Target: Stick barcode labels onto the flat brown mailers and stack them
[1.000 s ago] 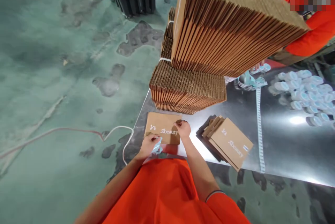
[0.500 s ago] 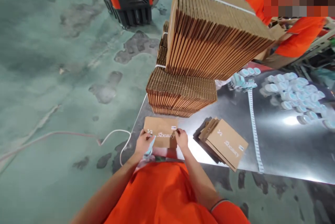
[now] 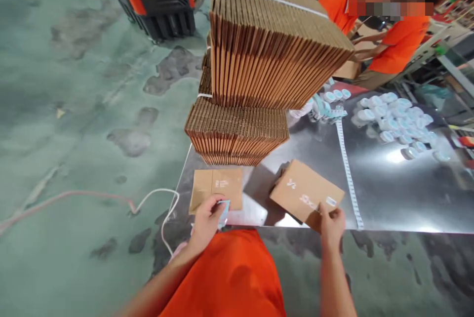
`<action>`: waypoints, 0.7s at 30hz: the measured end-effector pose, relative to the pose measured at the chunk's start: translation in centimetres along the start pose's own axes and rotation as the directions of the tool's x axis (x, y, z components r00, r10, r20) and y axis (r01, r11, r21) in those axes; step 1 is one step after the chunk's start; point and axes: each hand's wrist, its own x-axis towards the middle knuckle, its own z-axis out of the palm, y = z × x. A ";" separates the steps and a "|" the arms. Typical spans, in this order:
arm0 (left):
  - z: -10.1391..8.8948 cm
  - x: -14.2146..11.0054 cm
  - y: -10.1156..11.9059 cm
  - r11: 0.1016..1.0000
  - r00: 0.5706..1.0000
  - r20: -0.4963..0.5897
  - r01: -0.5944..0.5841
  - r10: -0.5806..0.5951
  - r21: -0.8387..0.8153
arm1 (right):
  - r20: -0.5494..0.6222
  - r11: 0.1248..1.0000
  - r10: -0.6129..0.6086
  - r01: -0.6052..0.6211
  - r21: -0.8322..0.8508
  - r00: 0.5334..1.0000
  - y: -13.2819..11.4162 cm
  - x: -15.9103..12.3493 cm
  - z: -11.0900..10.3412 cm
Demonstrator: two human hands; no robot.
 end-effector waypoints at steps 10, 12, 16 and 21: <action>0.7 -0.4 1.0 0.986 0.994 0.105 -0.005 0.023 -0.167 | 0.506 0.912 -0.326 0.125 0.390 0.799 -7.5 -7.4 6.5; 0.7 -0.4 0.7 0.987 0.992 0.125 0.007 0.013 -0.162 | 0.672 0.870 -0.431 0.081 0.486 0.602 -9.6 -11.8 8.0; 0.1 -0.2 0.2 0.994 0.997 0.073 0.012 -0.004 -0.107 | 0.772 0.851 -0.484 0.014 0.525 0.411 -12.2 -16.5 8.9; -0.8 -0.3 -0.3 0.996 1.000 0.007 -0.008 0.008 0.085 | 0.785 0.870 -0.456 0.022 0.493 0.420 -12.7 -17.5 9.1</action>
